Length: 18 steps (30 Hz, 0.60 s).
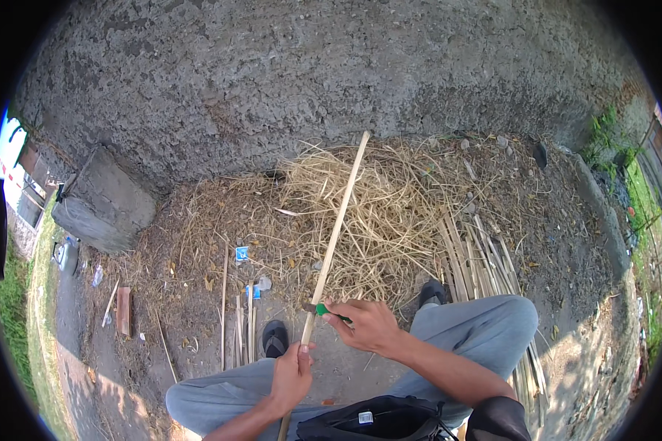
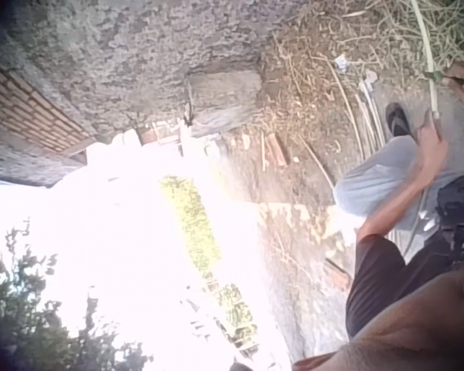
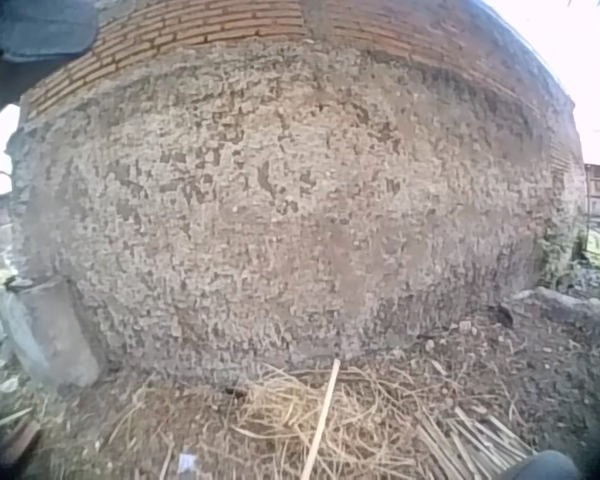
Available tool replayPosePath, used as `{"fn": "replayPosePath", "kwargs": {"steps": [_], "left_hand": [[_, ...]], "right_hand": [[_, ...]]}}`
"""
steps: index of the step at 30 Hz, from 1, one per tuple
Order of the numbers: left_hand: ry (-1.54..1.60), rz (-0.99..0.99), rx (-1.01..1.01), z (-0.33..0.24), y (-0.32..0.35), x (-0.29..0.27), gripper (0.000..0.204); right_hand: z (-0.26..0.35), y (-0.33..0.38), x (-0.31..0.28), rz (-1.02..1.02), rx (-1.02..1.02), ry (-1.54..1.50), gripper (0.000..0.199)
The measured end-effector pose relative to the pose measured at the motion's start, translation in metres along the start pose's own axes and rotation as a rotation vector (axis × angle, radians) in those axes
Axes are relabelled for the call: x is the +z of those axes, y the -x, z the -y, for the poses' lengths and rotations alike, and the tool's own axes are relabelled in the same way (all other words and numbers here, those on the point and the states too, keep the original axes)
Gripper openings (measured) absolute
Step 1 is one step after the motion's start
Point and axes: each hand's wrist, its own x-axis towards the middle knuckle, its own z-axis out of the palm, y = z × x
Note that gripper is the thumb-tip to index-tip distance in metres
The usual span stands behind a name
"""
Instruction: The person shaves a bamboo pole using a small knife, repeatedly scraping the blade along the surface of the wood to smooth it.
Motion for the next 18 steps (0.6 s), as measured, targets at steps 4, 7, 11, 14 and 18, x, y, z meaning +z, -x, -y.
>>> {"fn": "replayPosePath", "kwargs": {"steps": [4, 7, 11, 14, 18], "left_hand": [[-0.197, -0.062, 0.029, -0.005, 0.005, 0.004, 0.024], [-0.239, -0.034, 0.013, -0.014, 0.007, 0.001, 0.024], [-0.228, -0.031, -0.012, -0.017, 0.005, 0.001, 0.023], [-0.202, -0.009, -0.015, -0.018, 0.005, 0.002, 0.023], [-0.165, 0.049, -0.037, -0.020, 0.010, 0.004, 0.023]], "right_hand": [[-0.001, 0.002, 0.002, -0.052, -0.025, -0.003, 0.021], [-0.011, 0.004, 0.008, -0.093, -0.033, 0.000, 0.021], [-0.007, 0.002, 0.006, -0.110, -0.007, 0.035, 0.020], [-0.010, 0.001, 0.006, -0.120, 0.010, 0.062, 0.021], [-0.034, -0.011, -0.006, -0.141, 0.111, 0.129, 0.022]]}}
